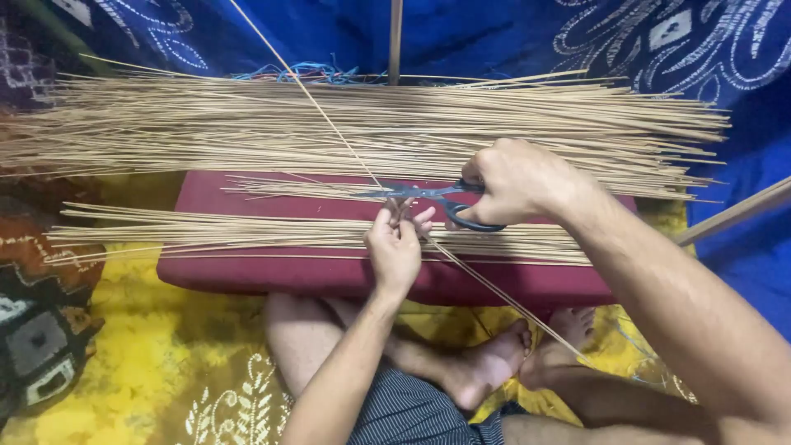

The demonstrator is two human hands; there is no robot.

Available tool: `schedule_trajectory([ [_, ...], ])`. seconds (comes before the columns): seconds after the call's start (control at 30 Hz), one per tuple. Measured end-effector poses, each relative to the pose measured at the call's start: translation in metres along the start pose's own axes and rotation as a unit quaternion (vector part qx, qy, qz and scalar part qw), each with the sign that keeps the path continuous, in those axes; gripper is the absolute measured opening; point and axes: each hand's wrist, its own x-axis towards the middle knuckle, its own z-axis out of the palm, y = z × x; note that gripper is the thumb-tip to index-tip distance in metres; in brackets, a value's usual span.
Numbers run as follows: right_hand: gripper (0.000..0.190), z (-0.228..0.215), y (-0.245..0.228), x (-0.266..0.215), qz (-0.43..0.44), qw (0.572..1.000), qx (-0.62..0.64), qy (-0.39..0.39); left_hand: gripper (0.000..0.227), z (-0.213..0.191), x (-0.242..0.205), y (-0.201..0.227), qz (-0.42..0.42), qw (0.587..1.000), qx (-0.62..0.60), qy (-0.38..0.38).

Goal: A person is sitting on the floor, sorting through a large pile of thin wooden sticks, aligning them into smaller bundles, and cutting them to a uniform length using a pair of scissors.

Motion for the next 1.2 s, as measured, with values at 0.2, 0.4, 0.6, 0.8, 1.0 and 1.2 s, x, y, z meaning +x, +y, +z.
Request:
schedule_trajectory([
  [0.2,0.045,0.005,-0.003,0.014,-0.006,0.999,-0.020,-0.026,0.031,0.000,-0.006,0.010,-0.003,1.000,0.019,0.000],
  [0.4,0.048,0.006,-0.001,0.021,0.007,0.999,-0.010,-0.049,0.028,0.002,-0.009,0.018,-0.007,0.999,0.031,-0.005],
  [0.6,0.043,-0.005,-0.009,0.012,0.009,0.998,-0.015,-0.059,0.030,0.003,-0.011,0.032,0.007,0.998,0.052,-0.027],
  [0.8,0.037,0.002,-0.002,0.016,0.014,0.997,-0.054,-0.047,0.032,0.004,-0.013,0.035,0.014,0.997,0.061,-0.037],
  [1.0,0.043,0.002,-0.003,0.014,0.006,0.996,-0.064,-0.062,0.029,0.002,-0.015,0.037,0.009,0.998,0.050,-0.046],
  [1.2,0.039,0.008,-0.001,0.016,0.014,0.996,-0.055,-0.067,0.023,0.003,-0.017,0.031,0.016,0.996,0.065,-0.056],
])
